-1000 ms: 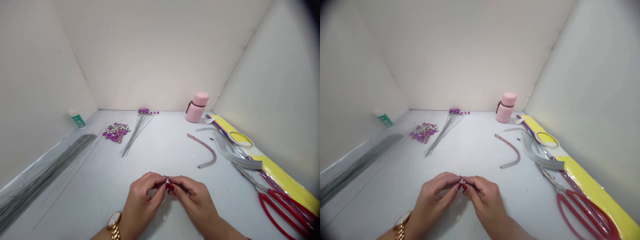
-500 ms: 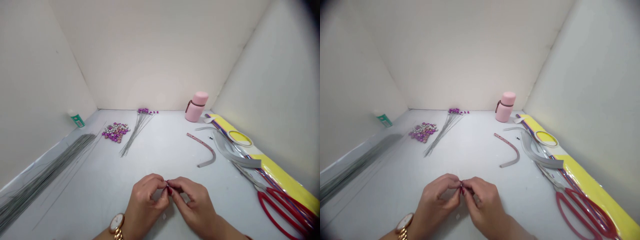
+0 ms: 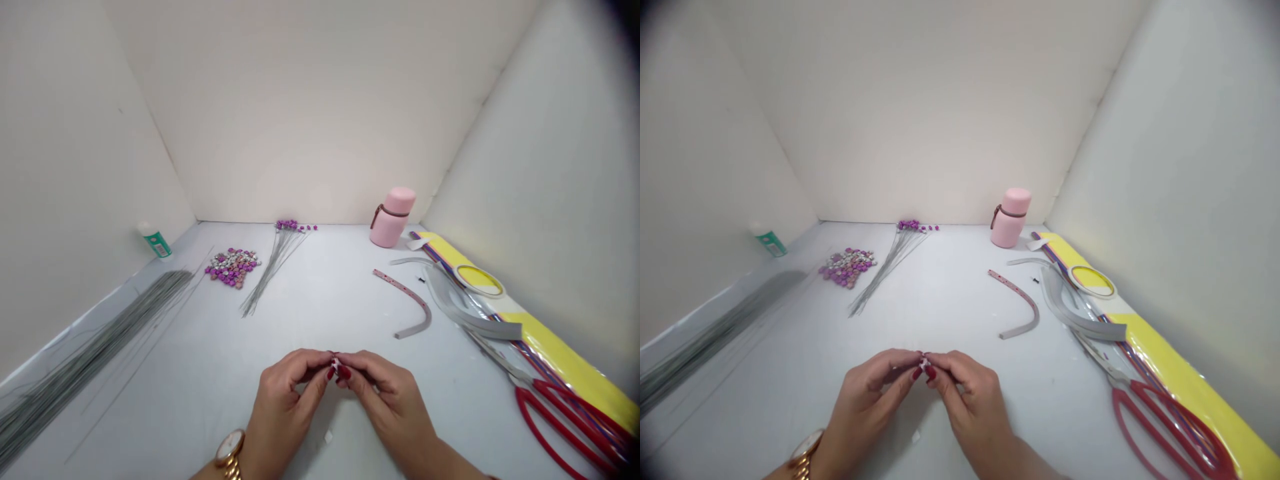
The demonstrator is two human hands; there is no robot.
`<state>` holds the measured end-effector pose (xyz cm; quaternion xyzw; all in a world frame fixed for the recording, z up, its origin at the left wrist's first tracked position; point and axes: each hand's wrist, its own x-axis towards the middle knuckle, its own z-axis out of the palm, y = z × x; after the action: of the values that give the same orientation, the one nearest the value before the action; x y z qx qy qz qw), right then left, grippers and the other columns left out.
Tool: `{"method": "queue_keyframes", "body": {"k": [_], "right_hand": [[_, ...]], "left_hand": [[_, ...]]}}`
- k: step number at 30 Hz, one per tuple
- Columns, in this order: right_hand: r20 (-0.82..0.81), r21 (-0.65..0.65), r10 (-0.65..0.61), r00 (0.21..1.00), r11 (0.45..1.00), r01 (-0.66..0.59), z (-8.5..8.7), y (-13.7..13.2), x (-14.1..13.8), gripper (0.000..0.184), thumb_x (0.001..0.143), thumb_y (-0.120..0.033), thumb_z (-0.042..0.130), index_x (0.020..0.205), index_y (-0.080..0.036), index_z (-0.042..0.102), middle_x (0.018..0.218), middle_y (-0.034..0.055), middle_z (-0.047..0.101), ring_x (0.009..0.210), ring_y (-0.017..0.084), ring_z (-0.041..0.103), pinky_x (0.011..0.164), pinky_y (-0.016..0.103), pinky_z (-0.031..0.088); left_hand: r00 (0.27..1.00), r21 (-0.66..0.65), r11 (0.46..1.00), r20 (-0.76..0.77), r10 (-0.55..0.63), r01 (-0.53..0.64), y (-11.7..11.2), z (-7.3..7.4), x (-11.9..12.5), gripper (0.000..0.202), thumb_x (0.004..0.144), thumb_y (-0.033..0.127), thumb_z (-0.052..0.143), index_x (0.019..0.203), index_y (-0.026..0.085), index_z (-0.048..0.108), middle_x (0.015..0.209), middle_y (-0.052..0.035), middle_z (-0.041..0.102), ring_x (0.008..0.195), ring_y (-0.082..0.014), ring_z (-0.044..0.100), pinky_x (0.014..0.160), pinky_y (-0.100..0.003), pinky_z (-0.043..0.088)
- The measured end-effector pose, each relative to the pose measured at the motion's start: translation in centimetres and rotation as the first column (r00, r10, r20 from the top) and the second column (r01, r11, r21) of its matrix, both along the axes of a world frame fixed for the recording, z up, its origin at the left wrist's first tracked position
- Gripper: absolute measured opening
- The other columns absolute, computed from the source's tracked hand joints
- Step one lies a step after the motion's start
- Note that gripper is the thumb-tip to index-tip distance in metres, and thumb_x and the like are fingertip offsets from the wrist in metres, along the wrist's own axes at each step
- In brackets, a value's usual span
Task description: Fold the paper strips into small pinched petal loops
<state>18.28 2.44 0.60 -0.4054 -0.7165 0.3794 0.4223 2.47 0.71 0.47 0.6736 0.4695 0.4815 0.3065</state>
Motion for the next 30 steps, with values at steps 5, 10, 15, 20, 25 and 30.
{"method": "queue_keyframes", "body": {"k": [5,10,15,20,25,30], "right_hand": [[0.021,-0.030,-0.061,0.998,0.998,0.061,-0.13,-0.08,-0.12,0.017,0.081,-0.020,0.051,0.090,-0.019,0.066,0.072,0.0034,0.066,0.066,0.016,0.063,0.062,0.024,0.051],[0.035,0.004,-0.029,0.999,1.000,0.029,-0.07,-0.13,-0.16,0.018,0.082,-0.019,0.049,0.090,-0.019,0.065,0.073,0.0035,0.067,0.066,0.015,0.063,0.062,0.023,0.051],[0.085,0.076,-0.019,0.996,0.997,0.012,0.25,-0.13,-0.11,0.017,0.081,-0.017,0.048,0.087,-0.020,0.064,0.070,0.0020,0.067,0.065,0.014,0.063,0.060,0.021,0.050],[0.158,0.145,-0.023,0.987,0.989,0.000,0.05,-0.33,-0.10,0.016,0.082,-0.016,0.046,0.084,-0.019,0.062,0.068,0.0023,0.065,0.062,0.014,0.062,0.059,0.023,0.049],[0.033,0.018,-0.025,0.999,1.000,0.025,-0.27,-0.46,-0.06,0.015,0.083,-0.018,0.047,0.091,-0.019,0.061,0.073,0.0029,0.066,0.065,0.014,0.063,0.061,0.023,0.050],[-0.027,0.005,-0.014,1.000,1.000,0.014,-0.38,-0.24,-0.01,0.023,0.085,-0.019,0.046,0.103,-0.019,0.059,0.074,0.0033,0.065,0.066,0.014,0.063,0.062,0.024,0.052]], "left_hand": [[0.998,0.008,1.000,-0.060,-0.009,0.010,-0.21,0.08,0.03,0.017,0.079,0.010,0.052,0.091,0.018,0.062,0.083,-0.0040,0.067,0.076,-0.0141,0.062,0.067,-0.022,0.051],[0.991,0.135,0.991,-0.133,0.011,0.007,-0.06,0.12,-0.04,0.017,0.078,0.007,0.053,0.088,0.017,0.062,0.080,-0.0045,0.068,0.073,-0.0135,0.062,0.067,-0.022,0.050],[0.979,0.228,0.973,-0.193,0.068,-0.023,0.13,0.15,0.19,0.014,0.073,0.006,0.055,0.079,0.016,0.062,0.072,-0.0038,0.068,0.064,-0.0136,0.063,0.061,-0.022,0.050],[0.983,0.223,0.974,-0.165,0.076,-0.037,0.21,0.06,0.38,0.013,0.071,0.005,0.055,0.072,0.017,0.061,0.068,-0.0033,0.067,0.062,-0.0138,0.063,0.060,-0.023,0.050],[1.000,0.009,1.000,-0.009,-0.029,0.029,0.27,0.54,0.27,0.014,0.078,0.009,0.052,0.082,0.017,0.063,0.076,-0.0042,0.067,0.070,-0.0134,0.063,0.063,-0.022,0.051],[0.993,-0.042,0.995,0.079,-0.084,0.087,0.31,0.55,0.01,0.018,0.081,0.009,0.051,0.087,0.018,0.064,0.080,-0.0041,0.067,0.074,-0.0137,0.062,0.067,-0.023,0.050]]}}
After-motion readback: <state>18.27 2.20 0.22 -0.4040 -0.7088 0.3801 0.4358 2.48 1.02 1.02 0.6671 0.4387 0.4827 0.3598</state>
